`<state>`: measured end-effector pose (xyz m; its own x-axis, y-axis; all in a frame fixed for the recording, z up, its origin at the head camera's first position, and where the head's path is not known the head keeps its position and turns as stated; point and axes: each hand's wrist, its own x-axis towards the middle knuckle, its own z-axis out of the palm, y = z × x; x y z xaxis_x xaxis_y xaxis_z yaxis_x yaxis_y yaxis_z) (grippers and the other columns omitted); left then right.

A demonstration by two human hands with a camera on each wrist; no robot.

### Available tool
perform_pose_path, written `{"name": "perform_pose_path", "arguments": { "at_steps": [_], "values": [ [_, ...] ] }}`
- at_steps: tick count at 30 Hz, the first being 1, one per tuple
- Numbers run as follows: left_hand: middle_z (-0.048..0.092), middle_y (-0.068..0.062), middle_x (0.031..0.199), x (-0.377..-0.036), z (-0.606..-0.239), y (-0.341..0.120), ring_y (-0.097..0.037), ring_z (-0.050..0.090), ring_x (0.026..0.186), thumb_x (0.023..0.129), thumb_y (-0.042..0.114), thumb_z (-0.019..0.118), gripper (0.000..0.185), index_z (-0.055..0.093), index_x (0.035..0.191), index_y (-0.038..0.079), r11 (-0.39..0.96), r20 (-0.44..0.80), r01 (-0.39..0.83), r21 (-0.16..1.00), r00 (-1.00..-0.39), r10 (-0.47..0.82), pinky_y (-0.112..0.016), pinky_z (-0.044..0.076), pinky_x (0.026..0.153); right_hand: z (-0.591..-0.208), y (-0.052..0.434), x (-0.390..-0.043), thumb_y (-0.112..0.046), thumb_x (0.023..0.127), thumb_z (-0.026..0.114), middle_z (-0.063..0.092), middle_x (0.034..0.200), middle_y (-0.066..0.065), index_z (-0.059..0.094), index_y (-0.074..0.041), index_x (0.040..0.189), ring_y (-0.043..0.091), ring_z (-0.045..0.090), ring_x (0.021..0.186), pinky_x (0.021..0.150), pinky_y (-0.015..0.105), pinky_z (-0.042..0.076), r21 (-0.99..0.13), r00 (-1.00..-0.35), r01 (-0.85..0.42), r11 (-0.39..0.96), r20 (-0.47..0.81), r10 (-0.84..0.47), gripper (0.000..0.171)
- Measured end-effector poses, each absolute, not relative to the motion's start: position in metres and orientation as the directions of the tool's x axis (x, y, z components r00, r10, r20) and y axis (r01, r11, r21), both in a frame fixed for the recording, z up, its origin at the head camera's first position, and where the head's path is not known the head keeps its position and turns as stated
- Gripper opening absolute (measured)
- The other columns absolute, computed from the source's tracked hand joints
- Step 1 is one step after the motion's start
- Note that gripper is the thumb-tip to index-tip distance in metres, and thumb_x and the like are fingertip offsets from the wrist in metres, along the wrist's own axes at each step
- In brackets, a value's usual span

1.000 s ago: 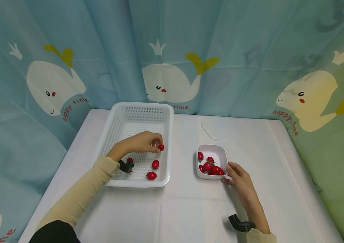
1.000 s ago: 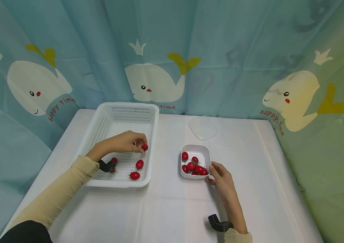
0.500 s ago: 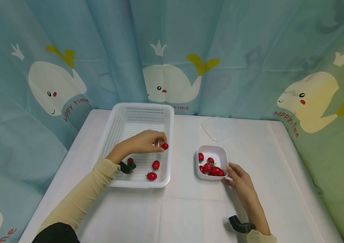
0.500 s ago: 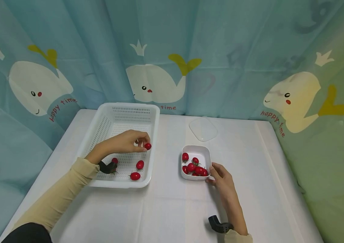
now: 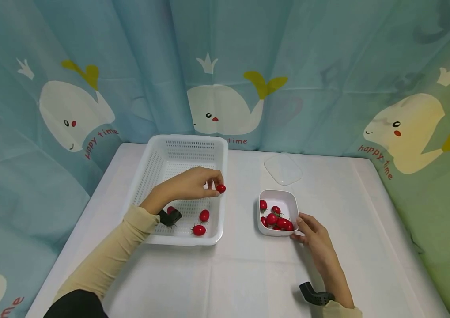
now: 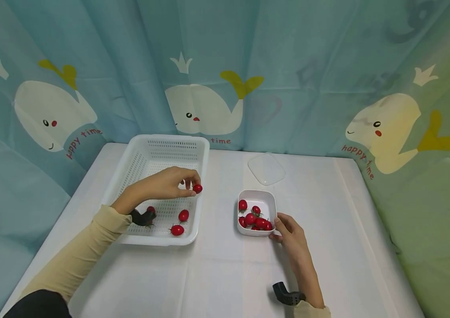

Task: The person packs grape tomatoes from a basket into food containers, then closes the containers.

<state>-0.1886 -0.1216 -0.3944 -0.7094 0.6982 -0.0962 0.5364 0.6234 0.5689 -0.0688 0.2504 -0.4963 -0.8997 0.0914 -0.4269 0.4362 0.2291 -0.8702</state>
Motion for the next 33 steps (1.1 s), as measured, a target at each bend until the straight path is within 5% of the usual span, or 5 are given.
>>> {"name": "perform_pose_path", "arguments": {
  "at_steps": [33],
  "values": [
    [0.07, 0.011, 0.097, -0.191, -0.396, -0.042, -0.01, 0.061, 0.081, 0.098, 0.029, 0.073, 0.014, 0.069, 0.11, 0.024, 0.55, -0.108, 0.659, 0.513, -0.586, 0.803, -0.025, 0.052, 0.077, -0.496, 0.25, -0.069, -0.038, 0.111, 0.05, 0.046, 0.157, 0.019, 0.04, -0.005, 0.156, 0.0, 0.064, 0.099, 0.087, 0.013, 0.053, -0.884, -0.906, 0.424, 0.198, -0.415, 0.09, 0.057]
  ]
}}
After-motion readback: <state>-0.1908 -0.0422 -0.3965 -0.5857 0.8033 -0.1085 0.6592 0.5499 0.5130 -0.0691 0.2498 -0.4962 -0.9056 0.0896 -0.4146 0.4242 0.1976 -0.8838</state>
